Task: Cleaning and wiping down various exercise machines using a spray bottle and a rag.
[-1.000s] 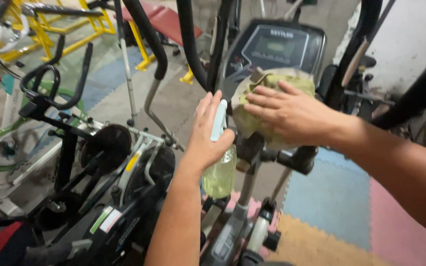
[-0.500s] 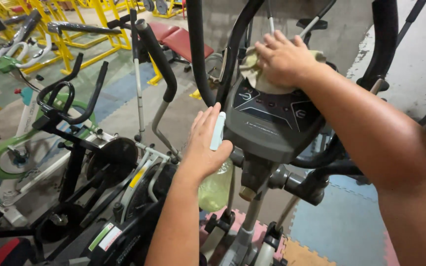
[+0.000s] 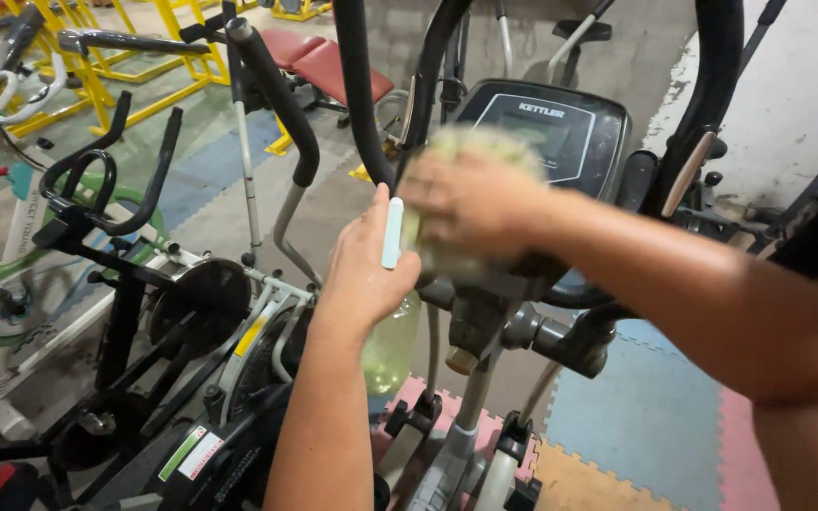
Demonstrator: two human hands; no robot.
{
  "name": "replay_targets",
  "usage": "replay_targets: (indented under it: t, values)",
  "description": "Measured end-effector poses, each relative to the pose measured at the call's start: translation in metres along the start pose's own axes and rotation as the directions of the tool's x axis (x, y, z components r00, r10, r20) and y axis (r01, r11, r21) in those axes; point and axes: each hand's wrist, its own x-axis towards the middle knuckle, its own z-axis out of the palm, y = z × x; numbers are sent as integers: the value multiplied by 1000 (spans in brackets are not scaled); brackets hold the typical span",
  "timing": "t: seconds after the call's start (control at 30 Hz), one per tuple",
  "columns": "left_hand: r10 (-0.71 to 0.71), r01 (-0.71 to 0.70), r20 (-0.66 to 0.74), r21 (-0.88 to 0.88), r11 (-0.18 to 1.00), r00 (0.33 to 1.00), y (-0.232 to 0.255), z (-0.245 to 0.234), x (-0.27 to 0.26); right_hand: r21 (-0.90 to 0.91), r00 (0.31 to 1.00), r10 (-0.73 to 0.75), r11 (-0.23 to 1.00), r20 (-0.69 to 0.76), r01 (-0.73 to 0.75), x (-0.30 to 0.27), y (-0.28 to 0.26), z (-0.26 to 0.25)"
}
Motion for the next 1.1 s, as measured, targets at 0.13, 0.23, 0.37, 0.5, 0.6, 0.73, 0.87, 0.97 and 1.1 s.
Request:
replay_targets:
  t: [0.13, 0.23, 0.37, 0.5, 0.6, 0.73, 0.87, 0.97, 1.1]
  values:
    - [-184, 189, 106, -40, 981, 977, 25, -13, -7, -71, 879, 463, 886, 115, -458, 3, 51, -36]
    - [-96, 97, 41, -22, 995, 995, 12, -11, -21, -108, 829, 558, 823, -38, -558, -19, 106, -10]
    - [-16, 17, 18, -49, 999, 1000, 12, -14, -40, -107, 726, 646, 725, -234, -680, -67, 81, 0]
    - [-32, 34, 77, -19, 999, 997, 32, -13, -46, -215, 767, 637, 740, -76, -637, -83, -14, -12]
    - [43, -41, 99, -18, 999, 994, 39, -4, -50, -191, 906, 416, 885, -85, -424, -81, -83, -4]
    - [59, -58, 122, -19, 998, 991, 48, -5, -56, -106, 954, 276, 952, -115, -288, -60, -49, 4]
    - [101, -98, 86, -36, 995, 991, 50, -5, -66, -65, 873, 483, 871, -62, -487, -39, 17, -10]
    - [67, -64, 111, -28, 998, 992, 51, -9, -75, -68, 758, 640, 757, -129, -650, -48, 55, -16]
    - [42, -42, 120, -9, 999, 992, 46, -13, -94, 202, 560, 772, 625, -301, -754, -77, 58, -4]
